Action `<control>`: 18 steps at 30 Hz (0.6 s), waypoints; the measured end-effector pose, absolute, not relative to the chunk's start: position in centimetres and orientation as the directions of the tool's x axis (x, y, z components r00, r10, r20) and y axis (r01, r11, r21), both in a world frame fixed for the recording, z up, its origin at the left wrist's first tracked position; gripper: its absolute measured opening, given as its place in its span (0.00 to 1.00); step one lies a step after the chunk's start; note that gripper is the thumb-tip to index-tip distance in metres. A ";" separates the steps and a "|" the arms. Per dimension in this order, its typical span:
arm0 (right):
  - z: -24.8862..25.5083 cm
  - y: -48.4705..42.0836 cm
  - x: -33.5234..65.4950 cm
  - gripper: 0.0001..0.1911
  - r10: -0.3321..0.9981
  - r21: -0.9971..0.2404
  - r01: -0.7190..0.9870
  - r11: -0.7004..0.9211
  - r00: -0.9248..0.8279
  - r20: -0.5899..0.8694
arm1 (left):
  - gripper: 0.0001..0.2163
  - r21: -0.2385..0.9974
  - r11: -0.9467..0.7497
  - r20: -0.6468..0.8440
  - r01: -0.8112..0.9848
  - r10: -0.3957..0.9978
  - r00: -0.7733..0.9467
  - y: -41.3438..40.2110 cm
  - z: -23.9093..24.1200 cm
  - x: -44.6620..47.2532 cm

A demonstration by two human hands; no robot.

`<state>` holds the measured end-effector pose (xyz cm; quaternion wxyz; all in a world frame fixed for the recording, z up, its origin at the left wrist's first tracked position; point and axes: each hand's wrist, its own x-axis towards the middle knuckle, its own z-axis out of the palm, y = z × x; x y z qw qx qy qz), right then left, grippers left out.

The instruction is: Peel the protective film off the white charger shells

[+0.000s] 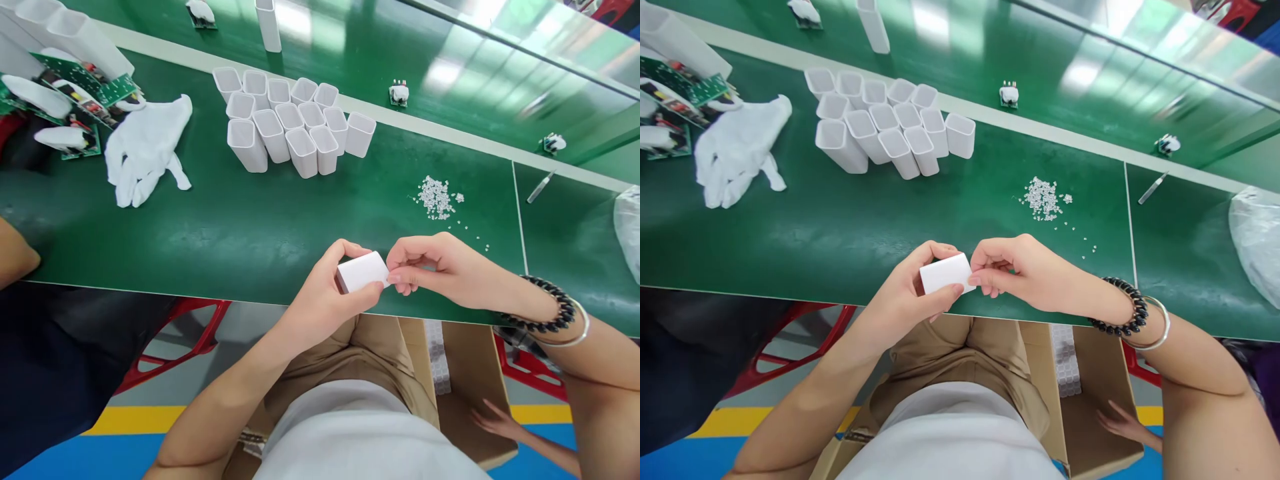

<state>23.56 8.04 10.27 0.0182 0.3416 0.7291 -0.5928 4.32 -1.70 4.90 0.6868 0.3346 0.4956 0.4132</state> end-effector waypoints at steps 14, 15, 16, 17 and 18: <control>9.8 8.1 23.9 0.11 0.445 -0.899 0.436 -0.043 -0.797 -0.408 | 0.19 0.929 0.342 -0.329 -0.142 0.938 0.107 -1.6 5.5 4.4; 9.8 8.1 23.9 0.11 0.443 -0.901 0.433 -0.031 -0.802 -0.400 | 0.18 0.933 0.338 -0.327 -0.125 0.939 0.102 -1.6 5.6 4.4; 9.9 8.0 23.9 0.10 0.441 -0.901 0.433 -0.013 -0.807 -0.394 | 0.16 0.934 0.339 -0.330 -0.112 0.939 0.097 -1.7 5.7 4.4; 10.0 8.0 23.9 0.10 0.440 -0.899 0.438 0.010 -0.809 -0.389 | 0.16 0.934 0.343 -0.334 -0.106 0.938 0.093 -1.8 5.8 4.5; 10.1 7.9 23.9 0.09 0.440 -0.894 0.447 0.033 -0.809 -0.388 | 0.16 0.932 0.347 -0.338 -0.103 0.936 0.092 -1.9 5.9 4.5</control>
